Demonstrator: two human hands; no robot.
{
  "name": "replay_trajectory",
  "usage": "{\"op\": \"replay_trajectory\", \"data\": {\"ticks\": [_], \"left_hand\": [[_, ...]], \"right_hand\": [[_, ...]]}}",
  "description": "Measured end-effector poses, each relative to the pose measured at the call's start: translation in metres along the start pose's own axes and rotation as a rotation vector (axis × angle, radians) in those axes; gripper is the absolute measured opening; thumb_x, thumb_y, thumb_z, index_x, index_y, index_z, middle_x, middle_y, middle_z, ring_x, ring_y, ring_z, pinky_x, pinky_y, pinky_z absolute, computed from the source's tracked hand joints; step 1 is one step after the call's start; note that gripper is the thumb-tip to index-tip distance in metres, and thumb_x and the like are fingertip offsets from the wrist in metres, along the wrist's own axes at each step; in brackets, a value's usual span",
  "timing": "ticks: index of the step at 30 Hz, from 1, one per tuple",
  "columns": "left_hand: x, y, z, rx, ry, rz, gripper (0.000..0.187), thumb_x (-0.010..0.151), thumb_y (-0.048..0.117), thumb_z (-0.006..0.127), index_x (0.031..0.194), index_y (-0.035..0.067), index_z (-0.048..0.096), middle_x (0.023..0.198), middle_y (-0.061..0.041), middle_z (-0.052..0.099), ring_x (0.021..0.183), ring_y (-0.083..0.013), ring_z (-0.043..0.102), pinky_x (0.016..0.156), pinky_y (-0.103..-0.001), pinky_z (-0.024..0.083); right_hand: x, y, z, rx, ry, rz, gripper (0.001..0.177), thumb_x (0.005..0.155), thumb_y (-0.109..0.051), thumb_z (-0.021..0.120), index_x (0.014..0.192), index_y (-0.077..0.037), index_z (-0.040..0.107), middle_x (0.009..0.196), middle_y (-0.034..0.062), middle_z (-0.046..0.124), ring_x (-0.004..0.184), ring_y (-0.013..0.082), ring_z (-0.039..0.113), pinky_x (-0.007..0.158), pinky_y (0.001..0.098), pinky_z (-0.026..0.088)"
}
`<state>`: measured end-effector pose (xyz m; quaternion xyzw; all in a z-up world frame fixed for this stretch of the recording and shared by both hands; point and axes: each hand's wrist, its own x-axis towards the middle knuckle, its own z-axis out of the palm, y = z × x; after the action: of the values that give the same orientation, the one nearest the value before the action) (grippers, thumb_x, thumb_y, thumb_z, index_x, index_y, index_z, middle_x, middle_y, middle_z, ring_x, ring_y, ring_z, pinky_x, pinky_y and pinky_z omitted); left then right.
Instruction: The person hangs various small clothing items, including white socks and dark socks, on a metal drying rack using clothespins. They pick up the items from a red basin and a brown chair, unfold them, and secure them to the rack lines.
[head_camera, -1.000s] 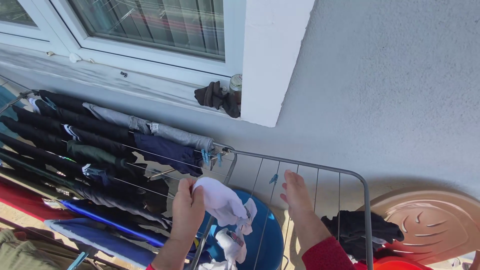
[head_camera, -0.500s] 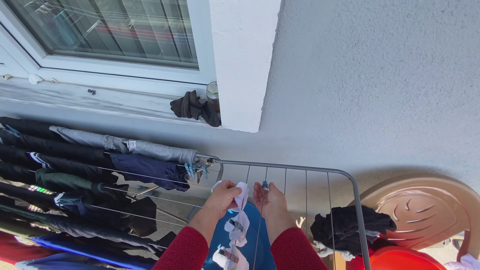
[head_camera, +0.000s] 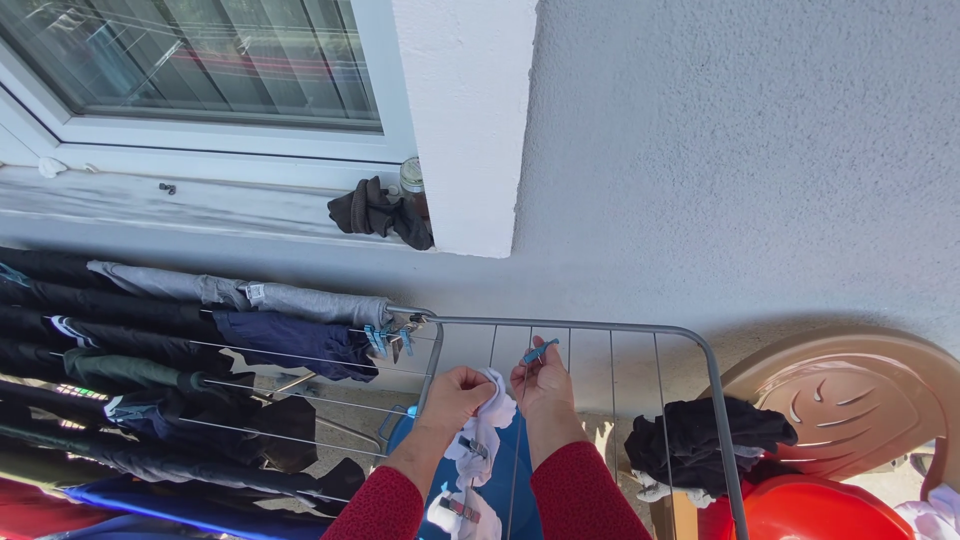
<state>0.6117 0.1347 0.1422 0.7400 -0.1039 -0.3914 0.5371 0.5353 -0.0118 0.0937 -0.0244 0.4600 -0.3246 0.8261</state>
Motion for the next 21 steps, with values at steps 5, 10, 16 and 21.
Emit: {"op": "replay_trajectory", "data": {"ticks": [5,10,16,21], "left_hand": [[0.033,-0.032,0.006,0.133,0.072,0.023,0.036,0.063,0.027,0.094,0.083,0.007,0.072,0.072,-0.012,0.069,0.057,-0.0213,0.067,0.042,-0.026,0.059],[0.033,-0.035,0.005,0.372,0.054,0.048,0.041,0.068,0.046,0.086,0.083,0.01,0.073,0.076,-0.012,0.073,0.077,-0.0313,0.074,0.057,-0.043,0.064],[0.003,0.002,-0.001,0.255,-0.021,-0.018,0.035,0.075,0.033,0.081,0.097,0.005,0.08,0.077,-0.012,0.075,0.062,-0.0218,0.071,0.052,-0.028,0.064],[-0.003,0.008,0.004,0.309,-0.109,-0.161,0.032,0.091,0.031,0.078,0.118,0.017,0.066,0.115,-0.008,0.07,0.104,-0.0275,0.071,0.077,-0.037,0.064]], "right_hand": [[-0.008,0.008,-0.003,-0.378,0.112,-0.041,0.041,0.105,-0.048,0.048,0.12,-0.013,0.064,0.095,0.0062,0.063,0.079,0.017,0.065,0.071,0.0311,0.059],[-0.07,-0.012,-0.006,-1.394,0.081,-0.313,0.068,0.102,-0.065,0.043,0.156,-0.023,0.039,0.141,0.0105,0.058,0.133,0.025,0.059,0.102,0.0406,0.055],[-0.102,-0.111,-0.015,-1.106,-0.1,-1.201,0.025,0.106,-0.02,0.054,0.129,-0.013,0.06,0.108,0.0082,0.075,0.101,0.0184,0.071,0.085,0.0341,0.059],[-0.103,-0.178,-0.061,-0.658,0.161,-0.987,0.011,0.108,-0.018,0.05,0.113,-0.009,0.054,0.093,0.0045,0.057,0.078,0.0114,0.052,0.066,0.0298,0.057]]}}
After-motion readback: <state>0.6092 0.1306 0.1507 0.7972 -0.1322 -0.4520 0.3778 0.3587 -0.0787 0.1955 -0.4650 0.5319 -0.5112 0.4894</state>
